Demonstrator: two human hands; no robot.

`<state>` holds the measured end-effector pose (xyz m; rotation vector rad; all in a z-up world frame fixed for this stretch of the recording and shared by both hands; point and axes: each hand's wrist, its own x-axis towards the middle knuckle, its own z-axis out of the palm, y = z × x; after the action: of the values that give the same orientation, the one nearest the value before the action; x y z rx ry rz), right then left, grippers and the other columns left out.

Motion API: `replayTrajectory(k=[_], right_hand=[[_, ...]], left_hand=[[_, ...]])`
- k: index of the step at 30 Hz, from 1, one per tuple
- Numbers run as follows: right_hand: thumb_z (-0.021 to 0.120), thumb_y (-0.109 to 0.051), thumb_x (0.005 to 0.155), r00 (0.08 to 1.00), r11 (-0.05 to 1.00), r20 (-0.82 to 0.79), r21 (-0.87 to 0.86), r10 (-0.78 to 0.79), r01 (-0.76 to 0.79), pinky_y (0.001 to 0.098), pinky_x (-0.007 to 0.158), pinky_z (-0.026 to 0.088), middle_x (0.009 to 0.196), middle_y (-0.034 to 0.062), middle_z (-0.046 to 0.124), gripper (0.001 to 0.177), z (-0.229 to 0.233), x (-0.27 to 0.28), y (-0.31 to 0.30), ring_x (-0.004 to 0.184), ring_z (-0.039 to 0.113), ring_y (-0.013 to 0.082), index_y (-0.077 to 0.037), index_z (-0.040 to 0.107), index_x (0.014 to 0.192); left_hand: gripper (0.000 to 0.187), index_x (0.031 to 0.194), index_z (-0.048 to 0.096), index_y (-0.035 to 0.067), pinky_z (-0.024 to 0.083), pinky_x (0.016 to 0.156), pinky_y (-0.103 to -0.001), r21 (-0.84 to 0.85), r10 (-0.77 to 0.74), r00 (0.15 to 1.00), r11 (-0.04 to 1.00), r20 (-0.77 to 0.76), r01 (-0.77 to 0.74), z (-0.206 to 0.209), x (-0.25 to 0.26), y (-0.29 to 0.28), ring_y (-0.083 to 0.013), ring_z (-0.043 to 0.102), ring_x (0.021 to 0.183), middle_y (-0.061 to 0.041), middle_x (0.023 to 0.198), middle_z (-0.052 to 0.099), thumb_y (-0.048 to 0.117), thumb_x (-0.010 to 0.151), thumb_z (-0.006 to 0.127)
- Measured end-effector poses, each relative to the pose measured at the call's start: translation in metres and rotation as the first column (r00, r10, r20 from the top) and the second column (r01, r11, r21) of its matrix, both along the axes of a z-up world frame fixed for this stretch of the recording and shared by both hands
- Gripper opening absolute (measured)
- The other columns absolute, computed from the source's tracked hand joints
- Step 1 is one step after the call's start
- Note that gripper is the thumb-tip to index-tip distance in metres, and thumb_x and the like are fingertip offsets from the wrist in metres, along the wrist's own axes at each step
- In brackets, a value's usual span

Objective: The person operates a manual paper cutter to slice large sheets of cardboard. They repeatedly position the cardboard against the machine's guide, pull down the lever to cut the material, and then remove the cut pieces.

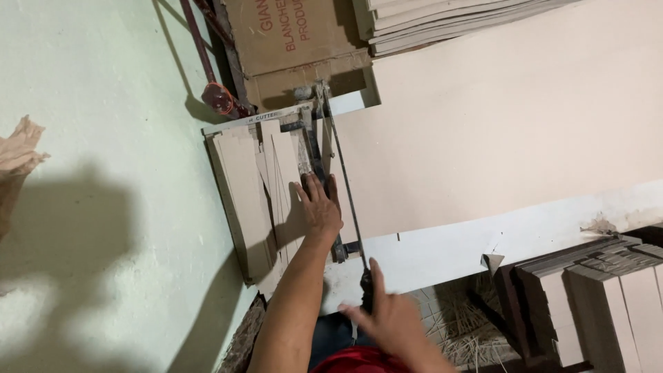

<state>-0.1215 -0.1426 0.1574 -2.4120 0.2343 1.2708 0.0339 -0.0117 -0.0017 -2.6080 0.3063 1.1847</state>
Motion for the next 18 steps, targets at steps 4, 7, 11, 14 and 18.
replayTrajectory(k=[4, 7, 11, 14, 18], right_hand=[[0.051, -0.055, 0.096, 1.0, 0.997, -0.005, -0.078, -0.007, 0.006, 0.0433, 0.052, 0.053, 0.067, 0.0083, 0.071, 0.088, -0.054, -0.038, 0.015, 0.055, 0.067, 0.0324, -0.021, 0.004, 0.163], [0.057, -0.038, 0.098, 0.975, 0.997, 0.21, -0.014, -0.076, 0.081, 0.0496, 0.053, 0.055, 0.076, 0.0109, 0.073, 0.077, -0.151, -0.068, 0.005, 0.058, 0.069, 0.0367, -0.017, 0.018, 0.16], [0.06, -0.036, 0.097, 0.957, 0.995, 0.275, -0.01, -0.096, 0.103, 0.0518, 0.055, 0.055, 0.079, 0.0122, 0.074, 0.074, -0.184, -0.082, 0.003, 0.061, 0.071, 0.0394, -0.018, 0.022, 0.158], [0.058, -0.037, 0.095, 0.965, 0.993, 0.235, 0.0, -0.119, 0.122, 0.0595, 0.062, 0.052, 0.081, 0.0161, 0.075, 0.077, -0.168, -0.087, 0.0, 0.067, 0.069, 0.0488, -0.022, 0.018, 0.16], [0.058, -0.036, 0.099, 0.912, 1.0, 0.41, -0.003, -0.027, 0.031, 0.0551, 0.052, 0.048, 0.079, 0.016, 0.071, 0.08, -0.214, -0.09, -0.004, 0.058, 0.065, 0.0445, -0.01, 0.017, 0.162]], left_hand=[[0.12, 0.165, -0.002, 0.008, -0.015, 0.112, -0.076, -0.018, 0.018, 1.0, 1.0, -0.02, -0.018, -0.004, -0.004, 0.001, -0.0542, -0.016, 0.153, -0.039, 0.165, -0.011, 0.035, 0.082, 0.081], [0.126, 0.165, -0.011, 0.011, -0.017, 0.113, -0.073, -0.067, 0.071, 0.997, 0.995, -0.014, -0.072, -0.005, 0.004, -0.002, -0.052, -0.018, 0.153, -0.038, 0.166, -0.014, 0.03, 0.082, 0.082], [0.133, 0.164, -0.014, 0.011, -0.014, 0.116, -0.071, -0.12, 0.105, 0.994, 0.987, 0.001, -0.104, -0.016, -0.002, 0.003, -0.0516, -0.017, 0.153, -0.036, 0.166, -0.016, 0.04, 0.081, 0.085], [0.122, 0.165, -0.011, 0.011, -0.013, 0.116, -0.072, -0.115, 0.076, 0.996, 0.991, 0.047, -0.07, -0.008, -0.004, 0.001, -0.0518, -0.011, 0.154, -0.038, 0.166, -0.007, 0.024, 0.082, 0.079], [0.126, 0.165, -0.007, 0.01, -0.01, 0.117, -0.072, -0.107, 0.049, 0.995, 0.993, 0.085, -0.039, -0.017, 0.0, 0.002, -0.0527, -0.008, 0.154, -0.039, 0.165, -0.005, 0.04, 0.081, 0.082]])
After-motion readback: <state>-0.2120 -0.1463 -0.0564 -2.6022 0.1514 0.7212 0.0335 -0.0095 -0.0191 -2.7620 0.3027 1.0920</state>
